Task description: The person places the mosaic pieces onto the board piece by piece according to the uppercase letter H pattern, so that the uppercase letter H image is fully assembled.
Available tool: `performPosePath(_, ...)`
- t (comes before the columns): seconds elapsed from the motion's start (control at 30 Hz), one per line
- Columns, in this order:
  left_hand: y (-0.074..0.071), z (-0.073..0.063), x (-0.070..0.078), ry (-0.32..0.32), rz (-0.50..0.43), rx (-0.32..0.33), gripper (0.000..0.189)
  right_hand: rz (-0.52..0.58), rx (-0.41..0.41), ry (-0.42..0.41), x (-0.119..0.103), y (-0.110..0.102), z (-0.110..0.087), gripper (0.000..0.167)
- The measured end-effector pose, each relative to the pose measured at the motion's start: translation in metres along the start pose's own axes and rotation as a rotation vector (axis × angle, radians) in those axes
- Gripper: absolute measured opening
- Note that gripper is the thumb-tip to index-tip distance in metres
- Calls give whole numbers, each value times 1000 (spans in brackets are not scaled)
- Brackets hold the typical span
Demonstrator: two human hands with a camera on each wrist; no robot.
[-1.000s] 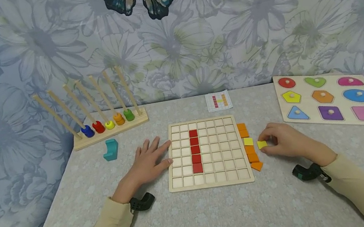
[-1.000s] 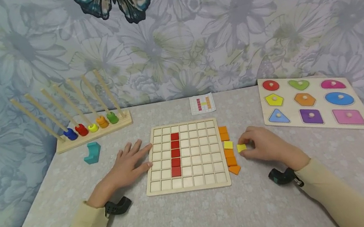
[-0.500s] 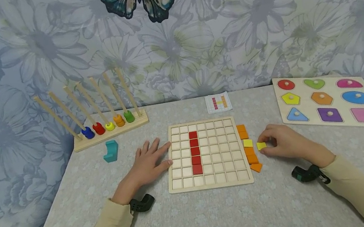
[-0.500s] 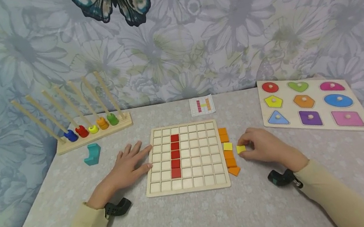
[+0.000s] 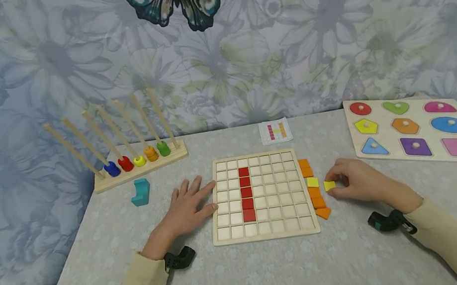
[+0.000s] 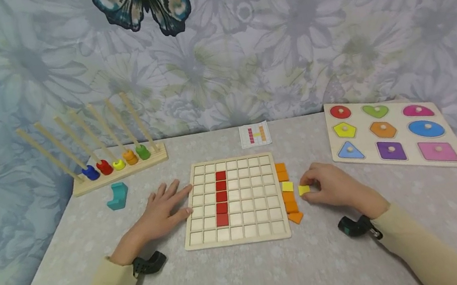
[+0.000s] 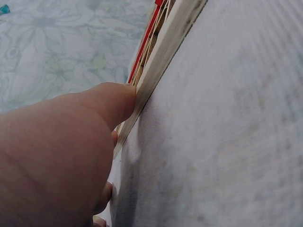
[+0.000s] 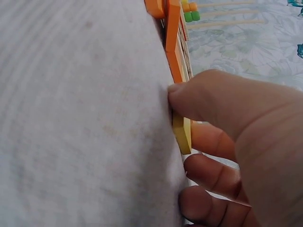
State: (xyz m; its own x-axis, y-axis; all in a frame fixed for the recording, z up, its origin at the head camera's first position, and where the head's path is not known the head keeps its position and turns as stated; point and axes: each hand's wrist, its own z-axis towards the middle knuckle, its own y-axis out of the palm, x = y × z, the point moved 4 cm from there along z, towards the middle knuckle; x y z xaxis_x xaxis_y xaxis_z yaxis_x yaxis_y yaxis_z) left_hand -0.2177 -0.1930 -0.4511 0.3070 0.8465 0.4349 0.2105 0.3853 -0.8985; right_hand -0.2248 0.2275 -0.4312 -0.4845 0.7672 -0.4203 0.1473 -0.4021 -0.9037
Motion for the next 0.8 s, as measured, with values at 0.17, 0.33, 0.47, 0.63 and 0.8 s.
performPosePath(0.17, 1, -1, 0, -2, -3, 1, 63, -11, -6, 0, -1, 0, 0, 19)
performPosePath(0.33, 0, -2, 0, -2, -5, 2, 63, -18, -15, 11, -1, -2, 1, 20)
performPosePath(0.47, -1, -2, 1, -3, -9, -5, 63, -29, -22, 31, 0, -3, 3, 21)
performPosePath(0.63, 0, -2, 0, -8, -7, -4, 63, -35, -19, 23, -1, -6, 7, 22)
performPosePath(0.8, 0, -2, 1, -6, -6, -1, 63, -37, 4, 2, -5, -11, 13, 21)
